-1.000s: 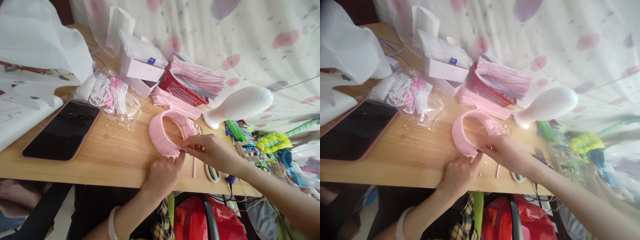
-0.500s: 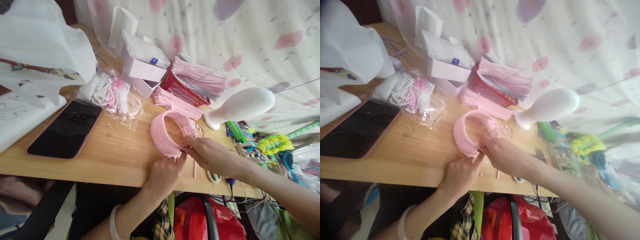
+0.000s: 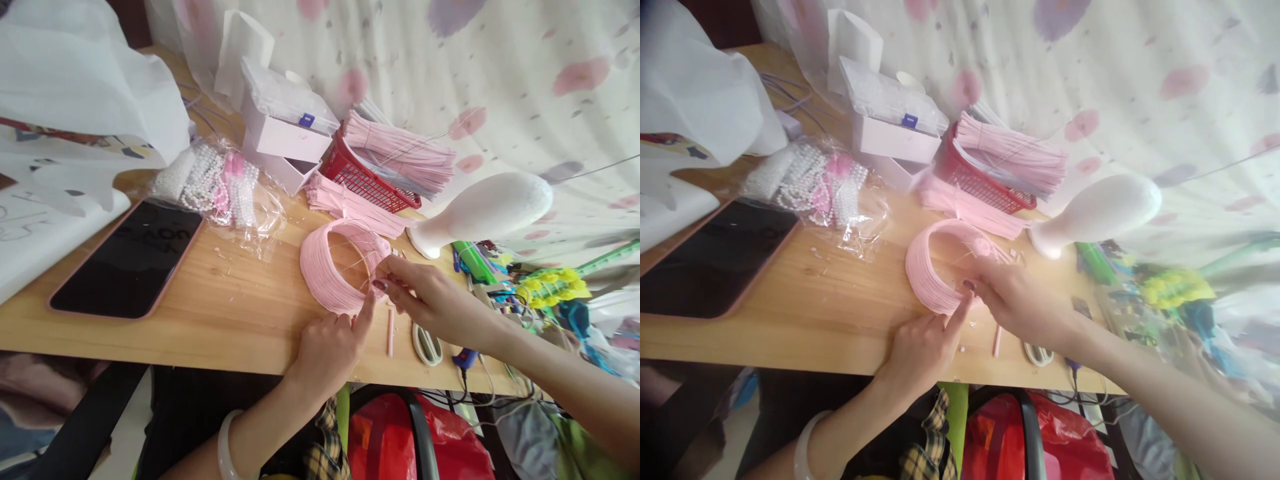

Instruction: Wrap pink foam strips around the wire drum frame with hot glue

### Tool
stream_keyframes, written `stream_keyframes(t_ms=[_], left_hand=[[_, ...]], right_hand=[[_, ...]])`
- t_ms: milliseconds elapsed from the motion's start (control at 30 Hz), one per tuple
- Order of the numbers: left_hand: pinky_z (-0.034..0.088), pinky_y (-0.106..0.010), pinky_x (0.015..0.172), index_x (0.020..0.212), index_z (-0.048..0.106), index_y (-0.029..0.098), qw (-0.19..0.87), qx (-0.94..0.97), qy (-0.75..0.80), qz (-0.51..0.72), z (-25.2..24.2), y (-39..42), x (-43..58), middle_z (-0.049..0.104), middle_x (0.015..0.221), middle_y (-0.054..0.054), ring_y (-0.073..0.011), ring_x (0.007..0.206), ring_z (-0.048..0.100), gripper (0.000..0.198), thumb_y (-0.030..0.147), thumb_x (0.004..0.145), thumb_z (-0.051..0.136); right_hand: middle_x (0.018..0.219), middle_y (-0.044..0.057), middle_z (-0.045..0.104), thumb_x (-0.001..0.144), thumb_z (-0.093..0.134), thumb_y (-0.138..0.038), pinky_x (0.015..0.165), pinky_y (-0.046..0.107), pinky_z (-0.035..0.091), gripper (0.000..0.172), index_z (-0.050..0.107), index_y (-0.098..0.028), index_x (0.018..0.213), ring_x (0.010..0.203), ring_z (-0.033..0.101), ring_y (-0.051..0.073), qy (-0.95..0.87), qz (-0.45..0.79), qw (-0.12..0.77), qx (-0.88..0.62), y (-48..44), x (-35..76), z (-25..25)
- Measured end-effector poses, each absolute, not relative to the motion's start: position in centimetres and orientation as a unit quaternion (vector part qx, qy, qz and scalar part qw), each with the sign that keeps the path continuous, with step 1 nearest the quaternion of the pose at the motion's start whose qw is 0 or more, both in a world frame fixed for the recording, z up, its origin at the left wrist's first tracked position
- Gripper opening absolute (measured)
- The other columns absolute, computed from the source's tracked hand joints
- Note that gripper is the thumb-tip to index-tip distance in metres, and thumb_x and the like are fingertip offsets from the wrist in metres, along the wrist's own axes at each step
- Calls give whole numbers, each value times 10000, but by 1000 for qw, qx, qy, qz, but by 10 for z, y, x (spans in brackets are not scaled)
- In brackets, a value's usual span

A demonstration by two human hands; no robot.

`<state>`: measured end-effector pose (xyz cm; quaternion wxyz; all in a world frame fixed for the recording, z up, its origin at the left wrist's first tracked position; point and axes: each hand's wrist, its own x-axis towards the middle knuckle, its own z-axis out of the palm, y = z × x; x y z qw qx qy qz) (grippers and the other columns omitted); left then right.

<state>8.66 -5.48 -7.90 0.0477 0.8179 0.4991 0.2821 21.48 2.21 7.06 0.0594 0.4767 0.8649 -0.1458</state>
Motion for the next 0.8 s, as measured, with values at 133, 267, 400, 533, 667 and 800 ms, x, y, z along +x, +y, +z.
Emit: stream_keyframes(t_ms=[133,267,400,533,667,800], left_hand=[[441,-234,450,1535,396,156,32,814,503,289,-80,-55,87,644,652,42,-157,570,651,753,55,819,607],[432,-244,425,1516,429,155,23,809,503,303,-80,-55,87,638,640,49,-162,544,643,744,59,803,621],[443,-240,440,1509,432,159,29,813,497,303,-80,-55,87,649,653,49,-160,566,658,716,62,824,617],[438,-241,445,1509,428,168,38,814,498,298,-81,-55,87,665,674,45,-158,580,664,707,73,835,619],[425,-238,443,1490,456,161,27,809,501,306,-83,-55,87,653,658,50,-153,578,660,691,68,827,624],[419,-245,438,1483,465,158,13,805,507,306,-83,-55,87,635,628,62,-153,546,640,683,74,824,622]], right_hand=[[669,-5,574,1009,424,-314,571,291,455,199,513,-226,853,596,556,163,847,-128,-1,515,25,220,79],[941,74,658,979,538,-327,673,336,522,150,571,-232,868,848,622,214,852,-137,-149,484,26,224,76],[1138,68,698,934,658,-317,578,286,546,166,621,-229,798,690,631,131,777,-325,-246,480,24,222,69],[962,50,753,873,749,-302,492,240,516,199,621,-206,754,539,568,82,720,-416,-277,481,22,225,65],[743,24,700,848,771,-396,460,251,482,266,595,-213,769,536,584,119,712,-379,-323,496,21,237,66],[649,-7,612,961,590,-466,465,297,491,295,477,-254,791,535,590,163,735,-296,-334,511,15,261,65]])
